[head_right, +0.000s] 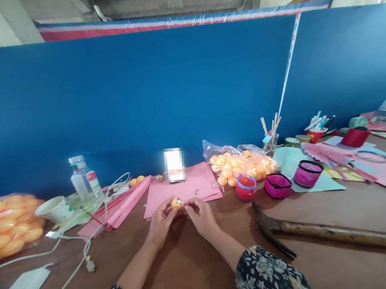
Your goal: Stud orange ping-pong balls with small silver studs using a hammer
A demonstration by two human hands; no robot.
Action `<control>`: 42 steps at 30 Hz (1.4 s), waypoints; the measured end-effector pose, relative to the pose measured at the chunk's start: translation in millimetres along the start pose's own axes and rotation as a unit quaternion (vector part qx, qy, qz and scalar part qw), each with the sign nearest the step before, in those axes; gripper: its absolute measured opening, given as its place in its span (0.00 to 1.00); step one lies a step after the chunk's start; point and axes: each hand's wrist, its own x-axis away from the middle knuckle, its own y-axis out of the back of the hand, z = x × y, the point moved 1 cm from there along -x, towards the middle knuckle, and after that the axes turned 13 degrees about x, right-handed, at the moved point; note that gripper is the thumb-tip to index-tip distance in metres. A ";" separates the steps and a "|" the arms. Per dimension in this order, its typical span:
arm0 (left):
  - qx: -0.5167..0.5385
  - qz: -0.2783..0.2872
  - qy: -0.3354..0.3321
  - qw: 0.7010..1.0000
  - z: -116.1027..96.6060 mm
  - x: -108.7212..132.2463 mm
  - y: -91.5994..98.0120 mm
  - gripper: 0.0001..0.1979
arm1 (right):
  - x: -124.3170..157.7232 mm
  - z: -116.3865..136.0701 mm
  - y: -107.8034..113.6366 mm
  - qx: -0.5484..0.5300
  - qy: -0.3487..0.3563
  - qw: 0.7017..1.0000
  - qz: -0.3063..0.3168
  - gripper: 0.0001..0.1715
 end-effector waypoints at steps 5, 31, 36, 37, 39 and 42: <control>0.013 0.010 0.003 1.000 0.9 0.5 -0.3 0.22 | -0.3 -0.6 1.8 0.036 0.038 0.999 -0.008 0.07; -0.028 0.032 -0.002 0.999 4.7 -1.5 2.3 0.24 | 0.1 3.6 2.1 -0.012 0.010 1.000 -0.010 0.09; -0.007 0.046 0.000 0.999 5.5 -0.9 2.6 0.25 | 0.7 3.5 2.4 0.009 0.030 0.999 -0.009 0.08; -0.005 0.047 0.000 0.999 5.7 -0.8 2.6 0.25 | 0.9 3.6 2.4 0.012 0.030 0.999 -0.010 0.08; -0.002 0.048 0.000 0.999 5.9 -0.9 2.4 0.25 | 1.3 3.9 2.6 0.019 0.030 0.999 -0.012 0.08; -0.001 0.044 -0.001 0.999 5.2 -1.0 1.7 0.25 | 1.5 4.0 2.8 0.028 0.032 0.999 -0.013 0.08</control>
